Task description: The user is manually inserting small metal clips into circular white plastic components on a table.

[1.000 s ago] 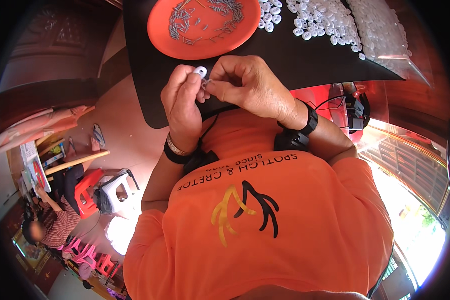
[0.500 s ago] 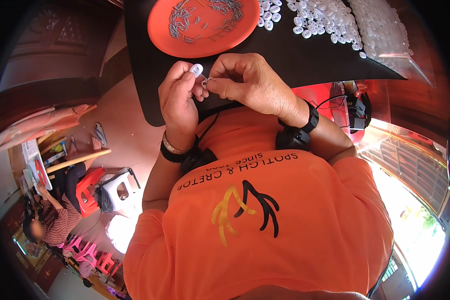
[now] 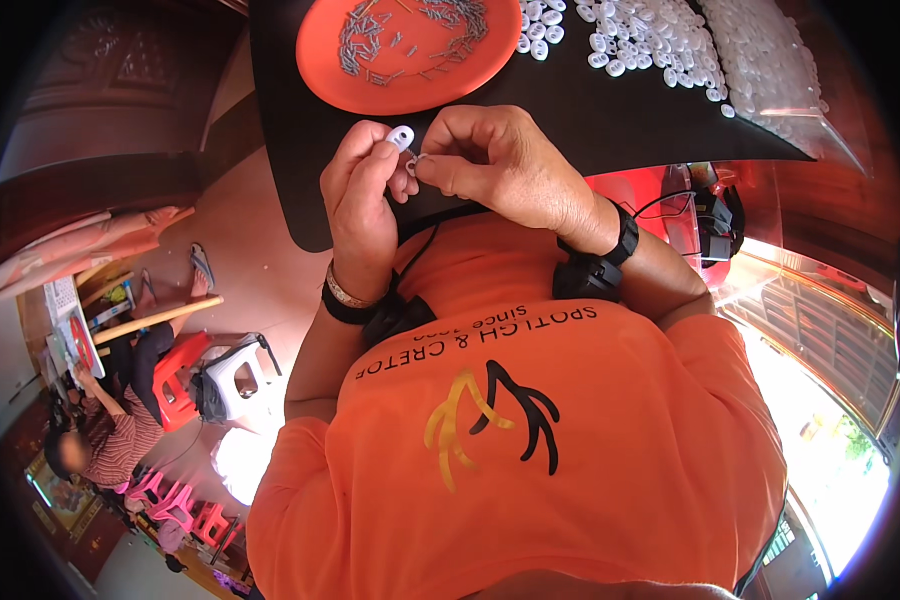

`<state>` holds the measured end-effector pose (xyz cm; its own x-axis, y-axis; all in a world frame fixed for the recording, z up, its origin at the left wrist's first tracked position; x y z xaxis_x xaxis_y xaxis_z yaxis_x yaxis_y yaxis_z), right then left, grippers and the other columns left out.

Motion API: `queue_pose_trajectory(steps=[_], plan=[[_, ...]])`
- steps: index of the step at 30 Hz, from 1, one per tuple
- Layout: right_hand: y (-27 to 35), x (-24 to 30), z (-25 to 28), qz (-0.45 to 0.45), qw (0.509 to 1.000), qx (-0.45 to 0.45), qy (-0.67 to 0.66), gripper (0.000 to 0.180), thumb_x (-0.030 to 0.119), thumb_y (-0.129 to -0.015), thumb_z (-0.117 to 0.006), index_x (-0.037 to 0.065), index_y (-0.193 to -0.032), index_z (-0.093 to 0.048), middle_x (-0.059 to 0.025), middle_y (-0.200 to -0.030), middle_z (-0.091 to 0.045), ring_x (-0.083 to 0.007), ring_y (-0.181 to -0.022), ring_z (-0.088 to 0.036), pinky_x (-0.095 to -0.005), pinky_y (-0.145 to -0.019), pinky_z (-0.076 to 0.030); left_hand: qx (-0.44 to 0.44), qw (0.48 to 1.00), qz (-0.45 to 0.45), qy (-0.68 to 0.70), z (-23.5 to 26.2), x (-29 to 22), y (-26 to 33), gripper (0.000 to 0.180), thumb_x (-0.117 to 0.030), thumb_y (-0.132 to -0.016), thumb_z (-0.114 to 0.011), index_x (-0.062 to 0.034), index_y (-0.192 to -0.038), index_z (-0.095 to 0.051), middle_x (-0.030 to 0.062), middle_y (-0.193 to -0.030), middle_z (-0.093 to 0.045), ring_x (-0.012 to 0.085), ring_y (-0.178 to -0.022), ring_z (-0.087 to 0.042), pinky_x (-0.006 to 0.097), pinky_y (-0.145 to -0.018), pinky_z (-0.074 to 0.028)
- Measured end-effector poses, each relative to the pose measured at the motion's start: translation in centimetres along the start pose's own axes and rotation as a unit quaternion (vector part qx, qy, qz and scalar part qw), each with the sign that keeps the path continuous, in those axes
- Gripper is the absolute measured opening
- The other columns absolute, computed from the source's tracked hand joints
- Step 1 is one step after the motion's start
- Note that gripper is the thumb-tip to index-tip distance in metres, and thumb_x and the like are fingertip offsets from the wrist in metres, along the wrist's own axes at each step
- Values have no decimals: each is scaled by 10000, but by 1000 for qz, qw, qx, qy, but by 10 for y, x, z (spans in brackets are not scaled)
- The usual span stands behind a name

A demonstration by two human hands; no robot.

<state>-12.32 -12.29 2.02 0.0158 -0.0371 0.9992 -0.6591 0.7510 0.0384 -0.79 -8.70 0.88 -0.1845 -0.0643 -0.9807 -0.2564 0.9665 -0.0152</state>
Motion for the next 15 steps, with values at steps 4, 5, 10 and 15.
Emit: queue_pose_trajectory(steps=[4,5,10,15], plan=[[0,-1,0,-5,1000,-3,1,116,94,-803,-654,-18,-797,-622,-69,-738,-659,-108,-717,-622,-253,-678,-495,19,1000,1,-25,-3,-1,0,165,-123,-872,-446,16,-827,-521,20,-630,-483,74,-559,-429,219,-523,-350],[0,-1,0,-5,1000,-3,1,116,94,-803,-654,-18,-797,-622,-69,-738,-659,-108,-717,-622,-253,-678,-495,19,1000,-2,-25,-3,-1,1,159,-117,-871,-446,13,-822,-522,18,-632,-483,70,-560,-426,217,-521,-347],[-1,-7,2,-15,1000,-6,-1,117,97,-806,-655,-16,-814,-627,-66,-742,-649,-100,-698,-599,-249,-653,-483,28,998,-14,-62,-3,-5,1,146,-108,-871,-463,4,-794,-517,-2,-604,-453,54,-537,-393,217,-493,-322],[-1,-5,-1,5,1000,5,-3,101,93,-843,-630,0,-827,-597,18,-711,-579,-28,-637,-508,-189,-560,-417,47,994,-15,-96,-3,-5,3,163,-117,-880,-473,1,-772,-509,-17,-579,-427,47,-520,-367,219,-474,-294]])
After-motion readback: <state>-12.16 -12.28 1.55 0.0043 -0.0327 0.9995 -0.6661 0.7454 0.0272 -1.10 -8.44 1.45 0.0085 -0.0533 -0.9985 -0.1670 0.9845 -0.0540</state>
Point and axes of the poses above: each hand's wrist, its own y-axis away from the middle knuckle, its own z-axis out of the back of the hand, x = y × z, the point moved 9 cm from there along -y, towards the middle knuckle
